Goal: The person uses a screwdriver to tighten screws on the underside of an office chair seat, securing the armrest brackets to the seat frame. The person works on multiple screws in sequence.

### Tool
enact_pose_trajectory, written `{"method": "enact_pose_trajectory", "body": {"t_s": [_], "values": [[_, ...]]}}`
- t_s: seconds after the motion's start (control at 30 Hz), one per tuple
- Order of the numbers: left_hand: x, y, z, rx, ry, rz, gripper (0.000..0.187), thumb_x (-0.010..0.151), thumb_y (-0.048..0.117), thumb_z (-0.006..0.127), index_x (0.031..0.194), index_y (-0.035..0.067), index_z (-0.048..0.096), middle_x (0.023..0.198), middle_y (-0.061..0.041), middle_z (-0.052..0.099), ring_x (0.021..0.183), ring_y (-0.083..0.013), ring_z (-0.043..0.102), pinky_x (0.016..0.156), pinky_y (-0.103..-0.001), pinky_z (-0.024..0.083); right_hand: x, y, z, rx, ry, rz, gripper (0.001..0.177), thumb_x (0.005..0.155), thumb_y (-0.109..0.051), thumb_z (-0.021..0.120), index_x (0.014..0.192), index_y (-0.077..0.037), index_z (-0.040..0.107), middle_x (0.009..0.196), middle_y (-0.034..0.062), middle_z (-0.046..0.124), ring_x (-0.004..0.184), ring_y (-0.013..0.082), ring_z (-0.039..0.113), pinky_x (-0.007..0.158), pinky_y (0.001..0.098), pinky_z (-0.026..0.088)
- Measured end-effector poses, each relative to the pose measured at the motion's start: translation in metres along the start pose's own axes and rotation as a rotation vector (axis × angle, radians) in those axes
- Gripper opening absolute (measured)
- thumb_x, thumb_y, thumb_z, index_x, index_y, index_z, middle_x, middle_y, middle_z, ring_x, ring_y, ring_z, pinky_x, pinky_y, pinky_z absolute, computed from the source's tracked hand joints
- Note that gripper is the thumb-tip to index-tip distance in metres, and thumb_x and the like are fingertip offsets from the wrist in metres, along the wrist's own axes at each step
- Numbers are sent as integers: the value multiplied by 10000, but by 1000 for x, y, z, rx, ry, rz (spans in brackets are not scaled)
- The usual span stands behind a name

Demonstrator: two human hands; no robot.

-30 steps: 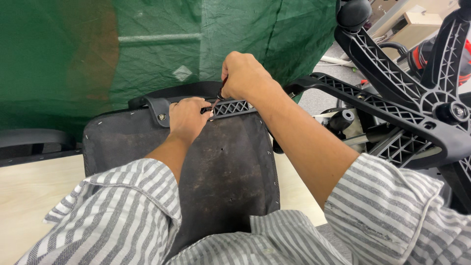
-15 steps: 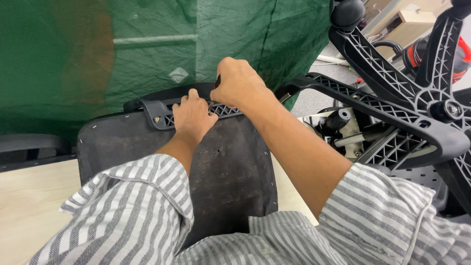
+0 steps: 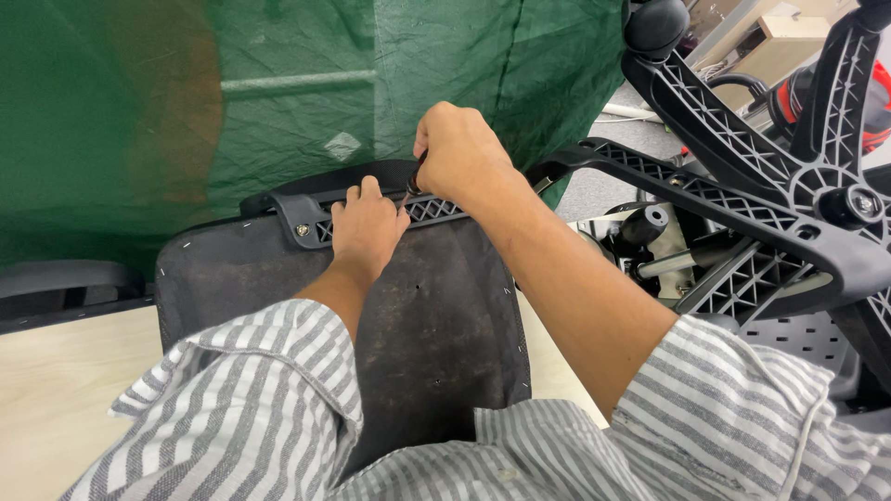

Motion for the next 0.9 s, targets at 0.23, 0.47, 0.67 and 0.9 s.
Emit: {"method": "enact_pose_trajectory", "body": {"t_s": [0.23, 0.47, 0.67, 0.9], "values": [[-27, -2, -5, -60, 281, -33, 337, 900, 374, 688, 830, 54, 768, 1113, -58, 569, 1134, -280, 543, 1048, -499, 403, -20, -12, -11, 121, 97, 34, 403, 642, -240, 912, 875, 0, 687, 834, 178, 725, 817, 320, 728, 731, 388, 564], [-73, -11, -15, -290, 395, -324, 236, 868, 323, 724, 866, 89, 759, 1105, -39, 598, 1153, -277, 538, 943, -502, 422, -43, 2, -1, 424, 251, 179, 356, 858, -310, 734, 931, 18, 616, 806, 138, 705, 738, 241, 691, 695, 371, 532], [-100, -29, -13, -759, 375, -590, 190, 851, 228, 797, 996, 107, 783, 992, -91, 733, 939, -284, 704, 834, -390, 535, -60, 32, 36, 1036, 224, 518, 193, 845, -230, 580, 917, -55, 544, 782, 113, 680, 728, 222, 706, 680, 437, 593], [-154, -15, 5, -967, 327, -739, 269, 815, 152, 813, 1077, 93, 804, 893, -93, 802, 772, -153, 758, 740, -328, 575, -87, 58, 87, 1535, 150, 957, 244, 771, -229, 635, 860, -135, 428, 580, 96, 494, 542, 254, 505, 564, 455, 465]]}}
Point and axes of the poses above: each hand's wrist, its own x-axis towards the middle knuckle, its own z-axis out of the palm, y = z × x, the point moved 7 cm from there along x, towards the middle knuckle
